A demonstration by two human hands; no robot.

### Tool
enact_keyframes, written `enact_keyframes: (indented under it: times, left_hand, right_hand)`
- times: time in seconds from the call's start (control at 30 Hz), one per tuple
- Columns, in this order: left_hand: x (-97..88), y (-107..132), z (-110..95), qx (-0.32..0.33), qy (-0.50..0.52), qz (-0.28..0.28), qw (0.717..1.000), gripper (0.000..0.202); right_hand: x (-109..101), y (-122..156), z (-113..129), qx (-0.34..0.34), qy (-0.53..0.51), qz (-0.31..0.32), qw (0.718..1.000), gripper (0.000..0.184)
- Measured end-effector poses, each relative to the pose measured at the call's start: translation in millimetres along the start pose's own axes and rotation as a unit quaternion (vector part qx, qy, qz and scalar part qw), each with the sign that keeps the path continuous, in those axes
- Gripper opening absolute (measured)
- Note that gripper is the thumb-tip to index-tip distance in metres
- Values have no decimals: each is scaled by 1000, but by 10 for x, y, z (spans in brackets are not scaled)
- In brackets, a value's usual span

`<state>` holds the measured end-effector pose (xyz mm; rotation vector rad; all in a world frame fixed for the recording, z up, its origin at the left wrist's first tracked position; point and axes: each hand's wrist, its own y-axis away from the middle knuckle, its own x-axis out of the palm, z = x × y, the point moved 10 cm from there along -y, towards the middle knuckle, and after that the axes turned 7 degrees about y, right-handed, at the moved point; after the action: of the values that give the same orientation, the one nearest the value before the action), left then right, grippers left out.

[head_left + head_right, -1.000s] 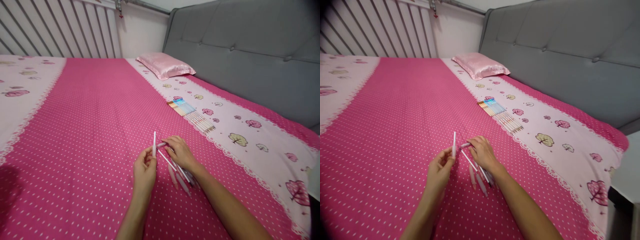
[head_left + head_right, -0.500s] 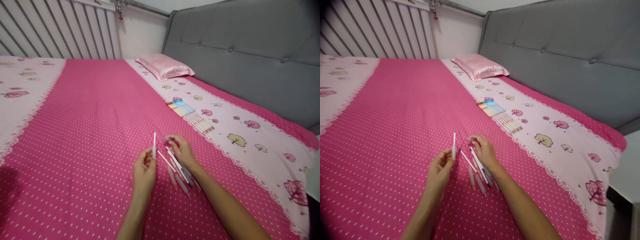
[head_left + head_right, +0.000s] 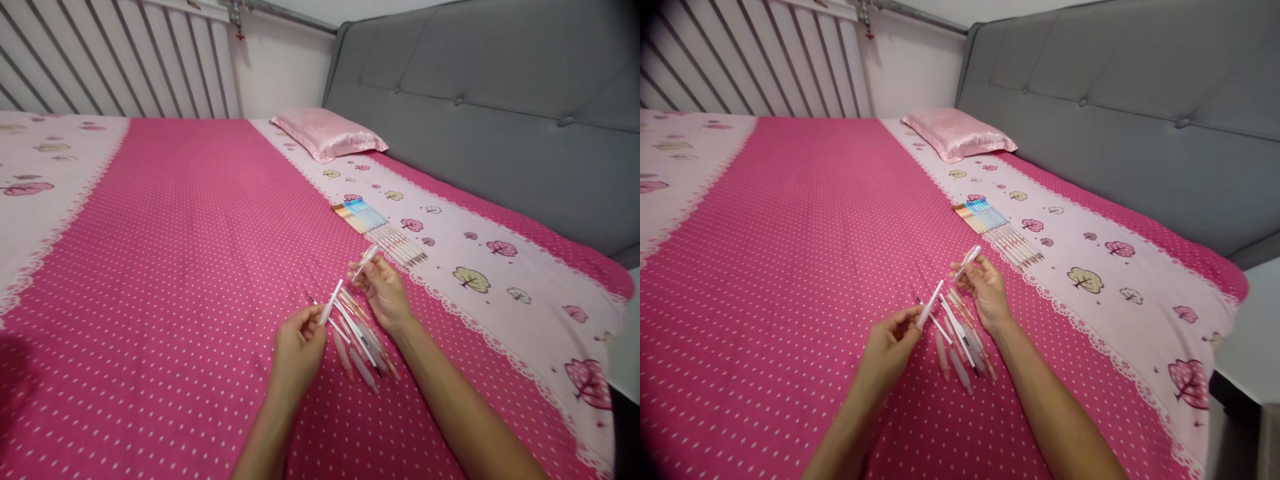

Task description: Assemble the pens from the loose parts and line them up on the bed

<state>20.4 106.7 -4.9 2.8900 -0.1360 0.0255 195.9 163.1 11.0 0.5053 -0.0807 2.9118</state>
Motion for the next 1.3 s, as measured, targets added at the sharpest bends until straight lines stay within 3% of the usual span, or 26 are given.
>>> enact_keyframes:
  times: [0.53,1.03,1.3]
  left_hand:
    - [43,38,-57,-12,-6,18,1000,39]
    - [51,27,-51,-11,52,17,998,35]
    - [42,5,-50,11,66,20,998,32]
  right_hand:
    - [112,41,-32,29,26,32,999,34]
    - [326,127,-159,70,40,128,988,36]
    - [355,157,-175,74,39,147,986,38]
